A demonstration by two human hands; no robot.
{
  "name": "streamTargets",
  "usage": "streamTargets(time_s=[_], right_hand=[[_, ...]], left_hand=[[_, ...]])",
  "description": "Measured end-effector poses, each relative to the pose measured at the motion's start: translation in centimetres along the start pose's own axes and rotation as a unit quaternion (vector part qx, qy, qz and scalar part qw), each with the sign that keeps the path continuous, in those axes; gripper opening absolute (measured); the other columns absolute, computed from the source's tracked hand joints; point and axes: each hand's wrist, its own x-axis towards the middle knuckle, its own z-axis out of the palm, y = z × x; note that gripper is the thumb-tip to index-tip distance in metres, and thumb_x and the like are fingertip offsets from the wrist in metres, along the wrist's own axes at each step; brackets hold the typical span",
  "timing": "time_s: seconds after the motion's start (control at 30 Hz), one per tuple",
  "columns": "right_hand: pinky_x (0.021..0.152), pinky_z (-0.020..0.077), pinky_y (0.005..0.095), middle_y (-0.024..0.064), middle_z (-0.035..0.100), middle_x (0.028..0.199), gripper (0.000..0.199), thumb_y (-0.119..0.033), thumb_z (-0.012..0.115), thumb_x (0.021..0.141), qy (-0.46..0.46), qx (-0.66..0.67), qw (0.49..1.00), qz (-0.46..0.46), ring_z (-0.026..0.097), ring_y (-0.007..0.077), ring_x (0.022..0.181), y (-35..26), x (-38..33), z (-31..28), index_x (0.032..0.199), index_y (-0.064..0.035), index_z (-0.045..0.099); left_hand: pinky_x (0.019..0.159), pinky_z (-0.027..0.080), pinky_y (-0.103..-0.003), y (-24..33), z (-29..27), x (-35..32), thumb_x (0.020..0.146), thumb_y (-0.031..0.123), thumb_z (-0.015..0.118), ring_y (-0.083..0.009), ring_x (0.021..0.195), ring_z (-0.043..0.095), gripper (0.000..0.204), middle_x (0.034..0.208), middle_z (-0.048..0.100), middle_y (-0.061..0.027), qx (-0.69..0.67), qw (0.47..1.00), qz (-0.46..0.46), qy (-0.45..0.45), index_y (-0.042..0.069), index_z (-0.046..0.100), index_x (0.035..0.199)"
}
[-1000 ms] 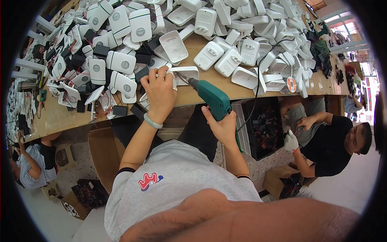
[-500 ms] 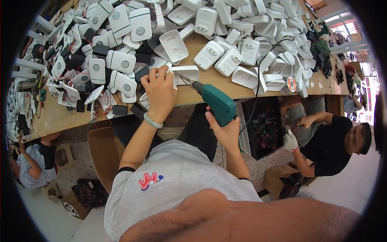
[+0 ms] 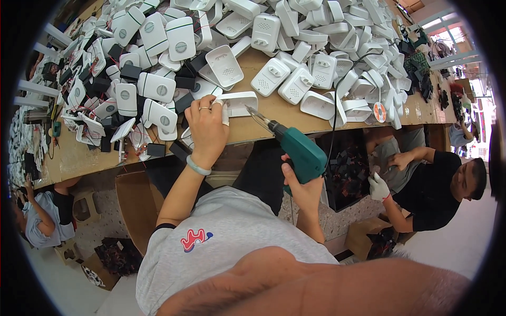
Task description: Assembling plastic component housings using an electric screwdriver.
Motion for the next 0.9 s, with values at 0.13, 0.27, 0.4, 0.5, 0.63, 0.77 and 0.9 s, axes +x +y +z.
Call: streamTargets(time_s=[0.13,0.27,0.4,0.5,0.63,0.77,0.9], right_hand=[[0.052,0.0457,0.0211,0.0087,0.068,0.099,0.032,-0.003,0.071,0.086,0.035,0.044,0.998,-0.022,0.056,0.0068,0.061,-0.4,-0.5,-0.8,0.116,0.0035,0.061],[0.050,0.0455,0.0220,0.0114,0.067,0.098,0.028,0.001,0.068,0.086,0.072,0.053,0.994,-0.067,0.055,0.0078,0.059,-1.6,-0.8,-1.1,0.113,0.0043,0.061],[0.048,0.0446,0.0220,0.0139,0.066,0.100,0.025,0.004,0.065,0.086,0.100,0.087,0.986,-0.101,0.054,0.0086,0.057,-2.2,-0.6,-0.9,0.110,0.0046,0.059],[0.048,0.0442,0.0219,0.0141,0.066,0.100,0.025,0.004,0.065,0.087,0.102,0.085,0.984,-0.122,0.054,0.0084,0.057,-2.2,-1.0,-0.4,0.112,0.0046,0.059],[0.048,0.0438,0.0215,0.0140,0.066,0.100,0.026,0.003,0.064,0.088,0.081,0.065,0.985,-0.134,0.053,0.0083,0.057,-2.5,-2.3,1.3,0.113,0.0045,0.058],[0.049,0.0437,0.0214,0.0138,0.066,0.100,0.028,0.003,0.064,0.088,0.070,0.050,0.988,-0.132,0.054,0.0084,0.057,-2.7,-3.4,3.7,0.115,0.0045,0.058],[0.050,0.0447,0.0219,0.0122,0.067,0.100,0.028,0.001,0.067,0.087,0.061,0.025,0.992,-0.112,0.055,0.0079,0.059,-4.0,-3.6,5.6,0.114,0.0047,0.060]], left_hand=[[0.083,0.040,-0.042,0.2,-1.2,-0.4,0.070,0.001,0.065,-0.0313,0.096,0.054,0.018,0.104,0.060,-0.0119,-0.066,0.998,-0.013,-0.015,-0.002,0.063,0.088],[0.067,0.045,-0.037,1.0,-5.3,-1.3,0.076,0.000,0.067,-0.0298,0.077,0.058,0.012,0.096,0.059,-0.0135,-0.196,0.979,-0.056,-0.028,0.000,0.060,0.086],[0.061,0.049,-0.026,-2.2,-10.3,-5.2,0.086,0.003,0.065,-0.0121,0.076,0.063,0.009,0.088,0.061,-0.0058,-0.530,0.787,-0.233,-0.212,0.001,0.059,0.092],[0.073,0.050,-0.023,-7.3,-15.7,-9.0,0.087,-0.001,0.061,-0.0081,0.085,0.062,0.010,0.089,0.060,0.0001,-0.626,0.665,-0.303,-0.273,0.002,0.058,0.095],[0.068,0.055,-0.029,-17.7,-19.1,-20.1,0.084,0.004,0.050,-0.0171,0.081,0.066,0.035,0.095,0.066,-0.0082,-0.606,0.613,-0.469,-0.191,0.000,0.059,0.117],[0.049,0.047,-0.026,-29.6,-14.4,-37.7,0.092,0.021,0.051,-0.0145,0.065,0.058,0.032,0.091,0.066,-0.0104,-0.533,0.538,-0.652,0.032,0.003,0.059,0.118],[0.048,0.044,-0.023,-32.2,-6.1,-47.6,0.097,0.027,0.044,-0.0155,0.059,0.056,0.032,0.082,0.062,-0.0062,-0.423,0.398,-0.783,0.224,0.007,0.060,0.117]])
